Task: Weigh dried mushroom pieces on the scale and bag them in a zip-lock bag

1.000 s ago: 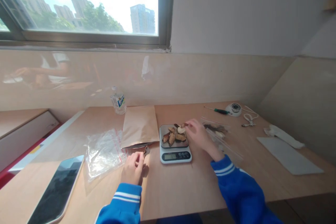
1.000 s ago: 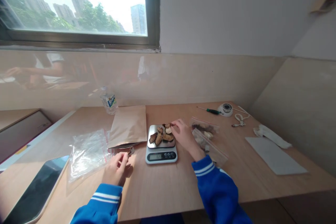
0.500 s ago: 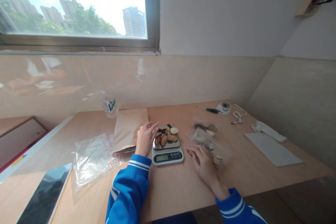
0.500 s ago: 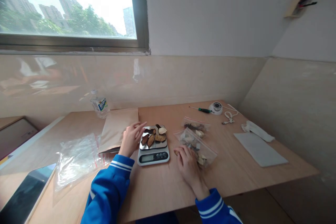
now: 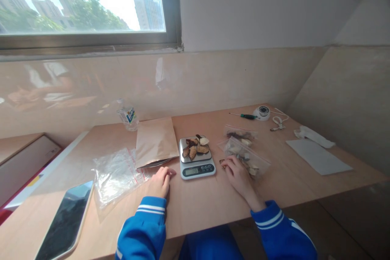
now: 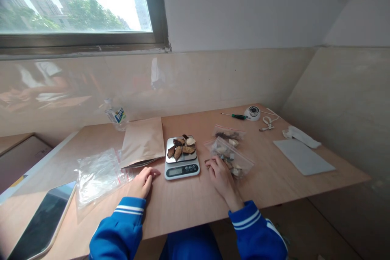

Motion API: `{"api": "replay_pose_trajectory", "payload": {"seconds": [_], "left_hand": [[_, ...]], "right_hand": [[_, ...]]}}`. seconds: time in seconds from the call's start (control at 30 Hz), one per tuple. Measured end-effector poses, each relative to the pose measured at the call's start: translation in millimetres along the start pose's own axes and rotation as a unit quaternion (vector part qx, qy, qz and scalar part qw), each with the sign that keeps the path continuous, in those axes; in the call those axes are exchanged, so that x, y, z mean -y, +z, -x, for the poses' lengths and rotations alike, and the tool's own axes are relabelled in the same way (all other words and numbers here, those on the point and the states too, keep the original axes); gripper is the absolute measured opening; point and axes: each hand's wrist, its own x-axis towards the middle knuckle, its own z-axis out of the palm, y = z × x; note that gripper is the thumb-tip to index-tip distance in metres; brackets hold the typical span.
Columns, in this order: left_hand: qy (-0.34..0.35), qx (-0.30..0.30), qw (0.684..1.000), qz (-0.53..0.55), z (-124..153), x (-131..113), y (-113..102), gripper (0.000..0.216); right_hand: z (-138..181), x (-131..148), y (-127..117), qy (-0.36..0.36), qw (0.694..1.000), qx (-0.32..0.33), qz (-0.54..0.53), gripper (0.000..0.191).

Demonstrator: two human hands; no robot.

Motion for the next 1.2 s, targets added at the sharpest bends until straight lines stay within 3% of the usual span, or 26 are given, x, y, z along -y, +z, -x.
{"api": "replay_pose_trajectory", "payload": {"seconds": [0.73, 0.8, 0.93, 1.1, 1.2], "left_hand": [[0.0, -0.031, 0.999, 0.02, 1.1, 2.8, 2.2, 0.031], [0.003, -0.067, 0.997, 0.036, 0.6, 5.2, 4.1, 0.03], [0.01, -0.194, 0.981, 0.021, -4.0, 14.0, 15.2, 0.033], [-0.14, -0.316, 0.938, 0.02, -9.1, 26.8, 21.6, 0.052], [-0.153, -0.294, 0.942, 0.054, -5.8, 30.4, 11.8, 0.042]], "right_hand": [[-0.3, -2.0, -0.3, 0.026, 0.999, -0.003, -0.021, 0.026], [-0.6, -2.1, -0.2, 0.024, 0.999, -0.009, -0.023, 0.025], [-0.6, -2.3, -0.4, 0.014, 1.0, -0.014, -0.02, 0.025], [-0.9, -1.4, -1.3, 0.018, 0.999, -0.012, -0.024, 0.024], [-1.5, -0.5, -2.0, 0.02, 0.999, -0.014, -0.028, 0.024]]}}
